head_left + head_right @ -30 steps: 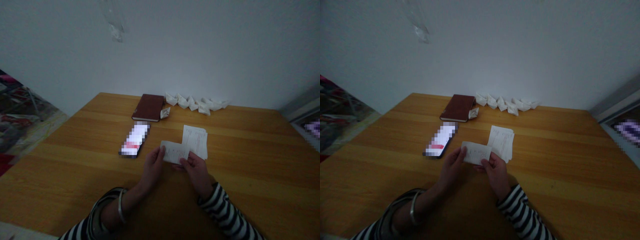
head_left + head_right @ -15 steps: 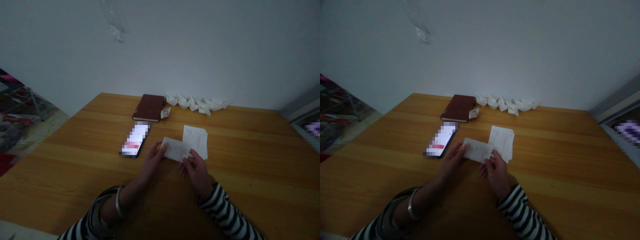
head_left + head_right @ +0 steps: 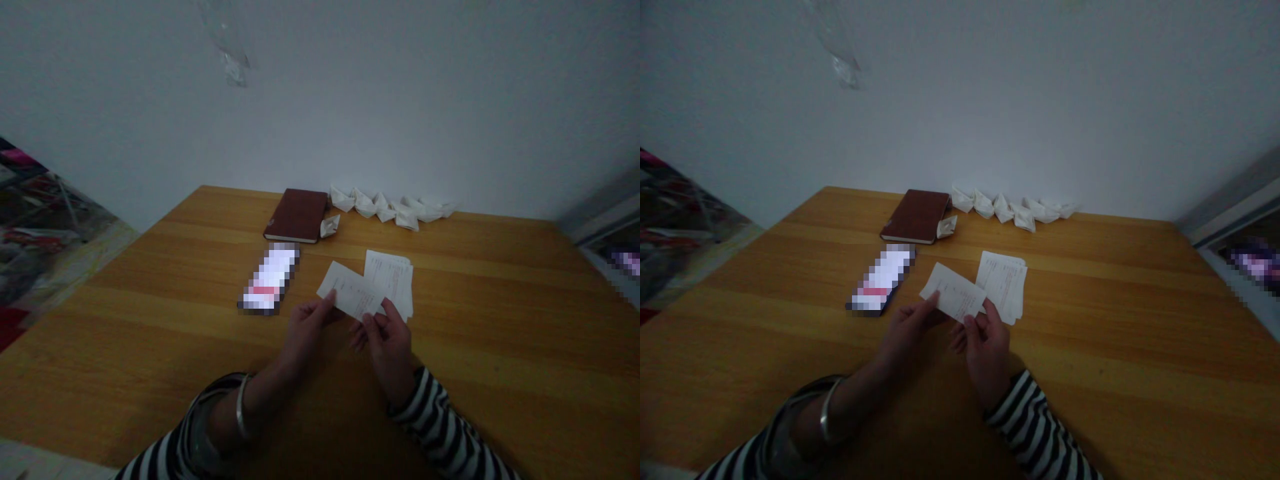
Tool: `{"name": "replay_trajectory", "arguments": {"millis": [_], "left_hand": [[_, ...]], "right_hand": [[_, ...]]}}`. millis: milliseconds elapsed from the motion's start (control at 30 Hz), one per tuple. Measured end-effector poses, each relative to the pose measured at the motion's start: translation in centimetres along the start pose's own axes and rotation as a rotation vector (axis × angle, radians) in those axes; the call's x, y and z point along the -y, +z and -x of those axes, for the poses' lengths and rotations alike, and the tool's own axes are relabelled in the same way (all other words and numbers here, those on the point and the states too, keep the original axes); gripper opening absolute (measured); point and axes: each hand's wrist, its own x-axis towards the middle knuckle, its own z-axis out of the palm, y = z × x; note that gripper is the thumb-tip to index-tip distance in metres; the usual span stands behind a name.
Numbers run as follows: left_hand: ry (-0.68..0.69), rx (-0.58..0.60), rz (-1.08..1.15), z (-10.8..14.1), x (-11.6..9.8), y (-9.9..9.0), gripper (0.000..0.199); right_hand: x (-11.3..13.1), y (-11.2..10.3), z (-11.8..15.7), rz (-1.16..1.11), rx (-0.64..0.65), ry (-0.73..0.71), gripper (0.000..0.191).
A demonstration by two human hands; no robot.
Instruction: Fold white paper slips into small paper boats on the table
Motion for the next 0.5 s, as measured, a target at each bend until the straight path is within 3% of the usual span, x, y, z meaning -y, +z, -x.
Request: {"name": "replay_trajectory", "arguments": {"millis": [133, 200, 267, 367, 500], "left_hand": [[0.216, -0.350, 0.173, -1.9, -3.1, -2.8, 0.033], [0.334, -0.437, 0.148, -2.3, -3.8, -3.4, 0.037], [0.344, -0.391, 0.081, -2.2, -3.8, -3.2, 0.043], [0.231, -0.201, -0.053, -1.6, -3.0, -2.2, 0.048], [0.133, -0.030, -0.193, -1.0, -2.3, -1.2, 0.038]], "right_hand": [[0.1, -1.3, -1.1, -0.024, -0.041, -0.031, 0.029], [0.2, -1.7, -1.4, -0.026, -0.046, -0.041, 0.029], [0.2, -1.8, -1.4, -0.021, -0.028, -0.030, 0.034], [-0.1, -1.6, -1.1, 0.017, 0.030, -0.006, 0.041], [-0.6, -1.3, -0.6, 0.130, 0.135, -0.036, 0.039]]}}
